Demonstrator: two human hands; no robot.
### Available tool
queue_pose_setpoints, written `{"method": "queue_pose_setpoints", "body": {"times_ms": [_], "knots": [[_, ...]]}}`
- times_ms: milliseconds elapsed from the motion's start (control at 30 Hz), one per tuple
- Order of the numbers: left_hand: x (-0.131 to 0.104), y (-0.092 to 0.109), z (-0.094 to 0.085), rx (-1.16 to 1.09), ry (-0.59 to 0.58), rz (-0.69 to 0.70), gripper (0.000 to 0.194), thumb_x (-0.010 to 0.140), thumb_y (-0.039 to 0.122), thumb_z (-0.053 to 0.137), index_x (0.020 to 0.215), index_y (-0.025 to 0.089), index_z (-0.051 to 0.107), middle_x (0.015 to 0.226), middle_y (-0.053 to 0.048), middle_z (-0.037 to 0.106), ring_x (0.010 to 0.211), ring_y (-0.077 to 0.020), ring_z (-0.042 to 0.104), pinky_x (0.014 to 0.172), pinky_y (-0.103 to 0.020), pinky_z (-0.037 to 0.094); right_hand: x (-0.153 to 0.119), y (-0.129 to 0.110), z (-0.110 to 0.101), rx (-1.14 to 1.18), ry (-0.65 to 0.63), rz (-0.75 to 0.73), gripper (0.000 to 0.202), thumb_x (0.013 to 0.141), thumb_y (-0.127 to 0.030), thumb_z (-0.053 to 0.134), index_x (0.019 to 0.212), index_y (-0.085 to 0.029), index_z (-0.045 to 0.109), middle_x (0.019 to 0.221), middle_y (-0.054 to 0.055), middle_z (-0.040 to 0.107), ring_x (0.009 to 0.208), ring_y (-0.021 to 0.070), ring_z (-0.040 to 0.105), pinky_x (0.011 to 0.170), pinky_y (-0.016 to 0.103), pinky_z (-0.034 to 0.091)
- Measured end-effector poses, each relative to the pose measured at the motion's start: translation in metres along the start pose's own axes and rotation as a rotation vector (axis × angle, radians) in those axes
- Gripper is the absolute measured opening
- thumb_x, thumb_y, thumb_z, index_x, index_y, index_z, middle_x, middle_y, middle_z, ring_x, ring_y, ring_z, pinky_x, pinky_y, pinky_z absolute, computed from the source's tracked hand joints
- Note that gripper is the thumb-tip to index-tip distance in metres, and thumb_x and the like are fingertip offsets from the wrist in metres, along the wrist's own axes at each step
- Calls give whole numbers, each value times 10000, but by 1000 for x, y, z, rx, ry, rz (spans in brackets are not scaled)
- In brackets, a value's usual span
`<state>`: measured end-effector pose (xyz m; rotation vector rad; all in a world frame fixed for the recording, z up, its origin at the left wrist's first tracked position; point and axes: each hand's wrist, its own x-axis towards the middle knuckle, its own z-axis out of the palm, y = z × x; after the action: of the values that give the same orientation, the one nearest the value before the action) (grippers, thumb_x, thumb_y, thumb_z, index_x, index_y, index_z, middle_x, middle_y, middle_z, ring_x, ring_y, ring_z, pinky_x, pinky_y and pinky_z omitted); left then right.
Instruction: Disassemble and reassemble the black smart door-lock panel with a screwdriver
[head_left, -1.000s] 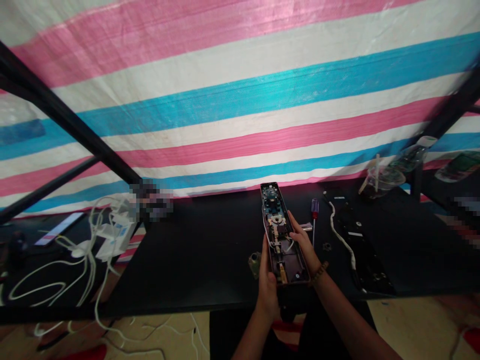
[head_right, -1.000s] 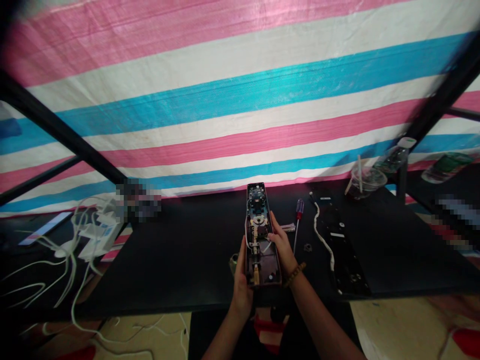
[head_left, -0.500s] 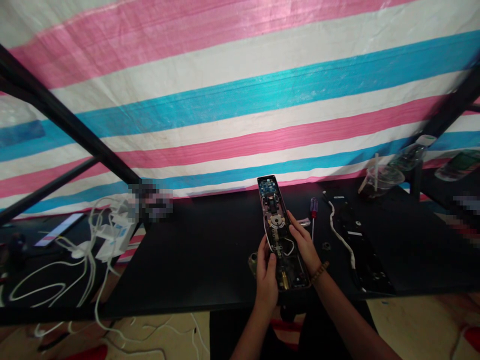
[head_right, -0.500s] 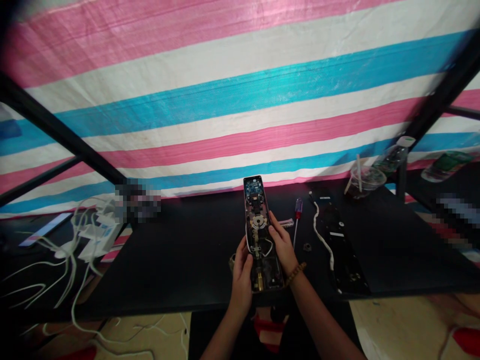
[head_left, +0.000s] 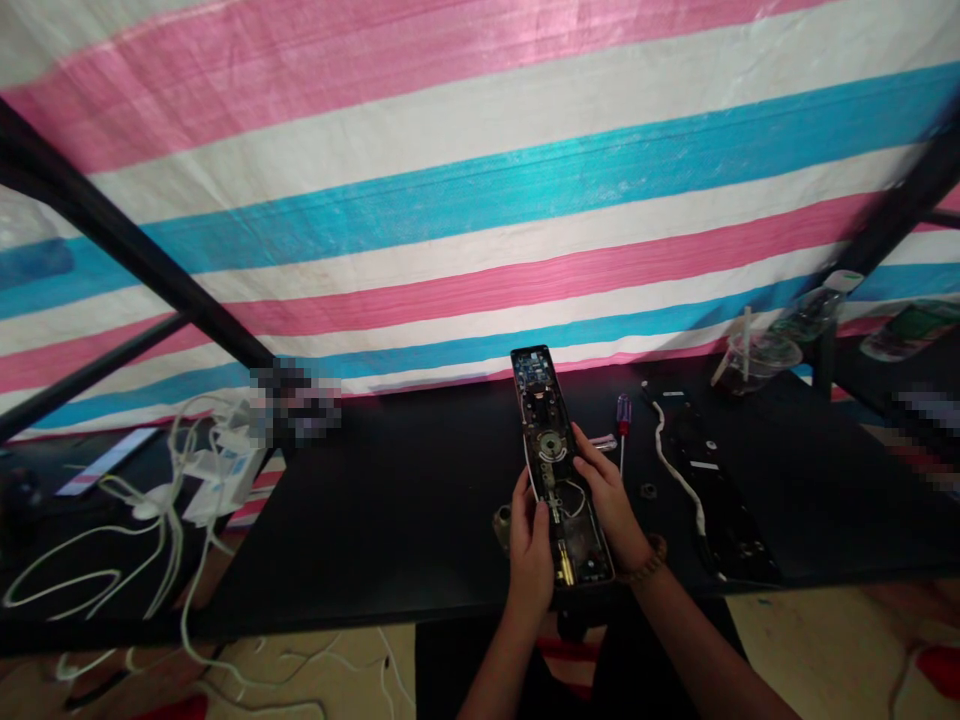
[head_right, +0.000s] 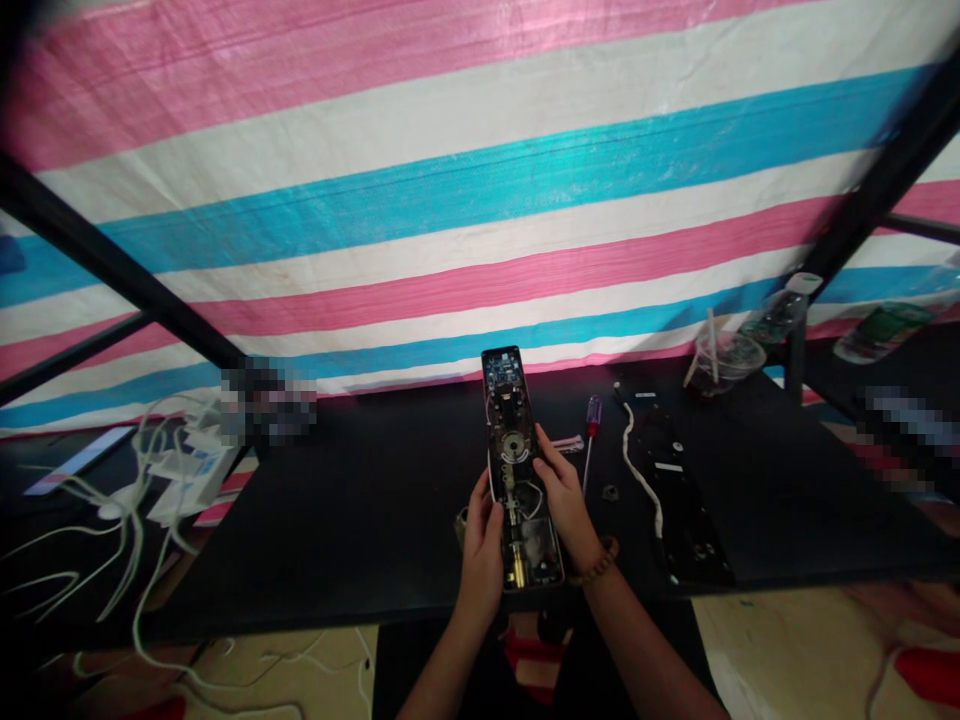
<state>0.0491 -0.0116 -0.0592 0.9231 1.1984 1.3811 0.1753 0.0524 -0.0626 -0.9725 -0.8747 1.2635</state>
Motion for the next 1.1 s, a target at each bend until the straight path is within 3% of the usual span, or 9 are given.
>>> {"method": "queue_pose_setpoints", "body": {"times_ms": [267,667,833,1100], "knots": [[0,-4,4,60,27,26,552,965,434,543,1482,266,452,1537,-90,497,1429,-240,454,1190,-387,348,1,1,0,10,0,-14,520,813,-346,716,1327,-289,660,1444,16,600,1396,269,499,1226,485,296],[6,-6,1,111,20,31,608,966,499,527,1504,250,389,1556,-115,470,1449,-255,427,1204,-395,325,5,0,8,-48,36,-72,529,854,-485,697,1343,-291,646,1450,16,592,1386,257,513,1226,470,301],[6,-4,0,82,16,-29,655,951,473,568,1530,271,338,1494,-126,537,1363,-257,533,1137,-406,416,6,-2,7,-33,41,-76,528,827,-478,724,1311,-274,672,1423,25,614,1374,261,526,1223,467,308],[7,-4,2,109,18,26,552,941,444,584,1436,228,472,1459,-126,569,1364,-261,528,1165,-413,383,7,-2,5,-18,33,-51,522,810,-435,734,1304,-276,678,1402,25,633,1329,273,569,1194,476,357]]}}
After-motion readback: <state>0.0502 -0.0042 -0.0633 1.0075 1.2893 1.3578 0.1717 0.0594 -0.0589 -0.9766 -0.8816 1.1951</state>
